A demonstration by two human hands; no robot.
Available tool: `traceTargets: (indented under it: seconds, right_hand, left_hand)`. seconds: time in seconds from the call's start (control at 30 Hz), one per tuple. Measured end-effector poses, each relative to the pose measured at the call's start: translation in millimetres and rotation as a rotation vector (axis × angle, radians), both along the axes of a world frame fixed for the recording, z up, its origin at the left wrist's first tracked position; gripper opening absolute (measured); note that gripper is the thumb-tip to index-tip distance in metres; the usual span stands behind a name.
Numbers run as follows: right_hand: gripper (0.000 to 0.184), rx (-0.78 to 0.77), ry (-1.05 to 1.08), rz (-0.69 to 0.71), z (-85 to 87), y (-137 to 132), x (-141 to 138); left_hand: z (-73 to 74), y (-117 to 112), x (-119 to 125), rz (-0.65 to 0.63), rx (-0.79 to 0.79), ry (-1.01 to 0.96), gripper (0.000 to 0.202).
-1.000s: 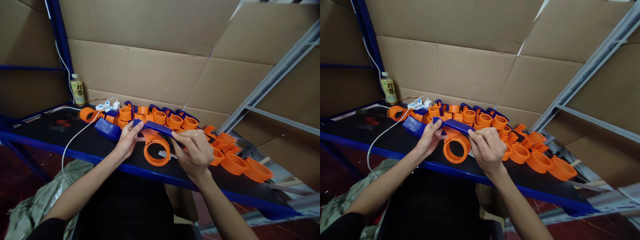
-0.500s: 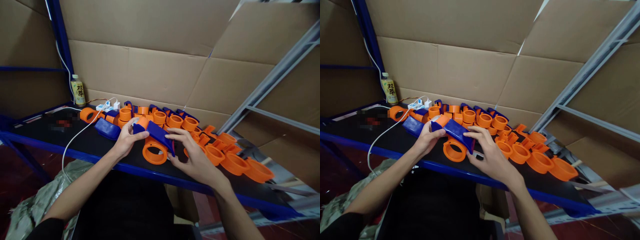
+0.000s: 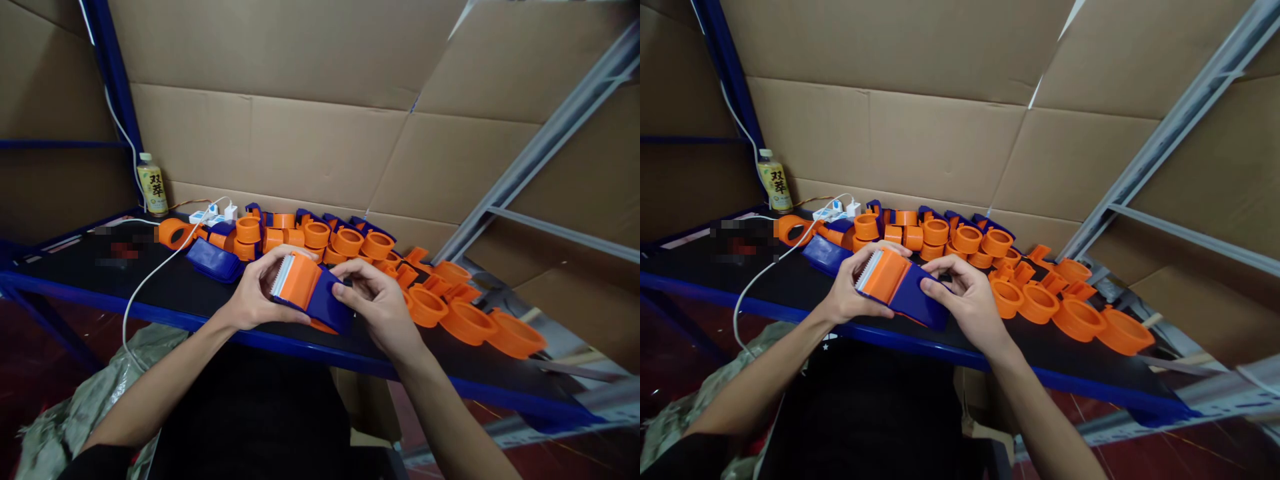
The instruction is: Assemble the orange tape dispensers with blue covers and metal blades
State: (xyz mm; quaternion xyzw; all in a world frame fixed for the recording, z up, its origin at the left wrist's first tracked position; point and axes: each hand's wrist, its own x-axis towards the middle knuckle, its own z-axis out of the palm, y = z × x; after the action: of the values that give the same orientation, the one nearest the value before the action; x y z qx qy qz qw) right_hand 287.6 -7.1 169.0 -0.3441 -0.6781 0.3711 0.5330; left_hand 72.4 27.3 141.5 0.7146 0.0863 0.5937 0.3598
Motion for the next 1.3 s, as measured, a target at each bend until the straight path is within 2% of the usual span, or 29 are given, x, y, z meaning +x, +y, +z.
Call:
traceTargets:
  seconds: [0.2,0.33,0.4,0.47,0.57,0.67,0.77,0.83,0.97,1.03,1.1,1.23,1.3]
  right_hand:
    - [0.016,-0.035,0.017,0.043,4.0,-8,3]
    - [0.017,-0.054,0.006,0.069,2.9,-9,5]
    - [0.018,-0.029,-0.016,0.038,1.6,-7,7]
    - [0.015,0.057,-0.102,-0.049,1.0,-5,8]
    - [0.013,0.308,-0.343,-0.263,0.5,-5,7]
    - [0.031,0.503,-0.548,-0.422,-3.7,-14,3]
    - [0.067,0.629,-0.756,-0.454,-13.9,-28,-1]
    - [0.084,0.698,-0.897,-0.478,-21.7,-35,-4]
    - [0.078,0.753,-0.933,-0.499,-26.1,-34,1]
    - [0.076,0.723,-0.887,-0.469,-16.7,-28,14]
    - [0.076,0.673,-0.862,-0.497,1.2,-18,39]
    - [0.077,0.587,-0.873,-0.870,48.2,27,123]
    - [0.074,0.447,-0.978,-1.021,65.7,60,173]
  left_hand:
    - [0.4,-2,-1,-0.135,0.035,0.022,0.079]
    - [0.1,-5,0,-0.164,0.015,0.046,0.079]
    - [-0.3,-7,2,-0.166,-0.026,0.019,0.078]
    - [-1.0,-7,4,-0.151,-0.083,-0.005,0.078]
    - [-3.7,-3,7,-0.112,-0.200,-0.041,0.073]
    - [-7.2,4,12,-0.035,-0.342,-0.184,0.065]
    - [-8.0,9,17,0.031,-0.508,-0.406,0.049]
    - [-6.8,8,20,-0.014,-0.629,-0.478,0.037]
    - [-5.3,2,26,-0.142,-0.740,-0.486,0.030]
    - [-5.9,0,27,-0.180,-0.744,-0.455,0.033]
    - [-6.8,0,27,-0.198,-0.731,-0.418,0.038]
    - [-7.7,5,21,-0.171,-0.693,-0.353,0.041]
    - [-8.1,9,19,-0.179,-0.702,-0.286,0.039]
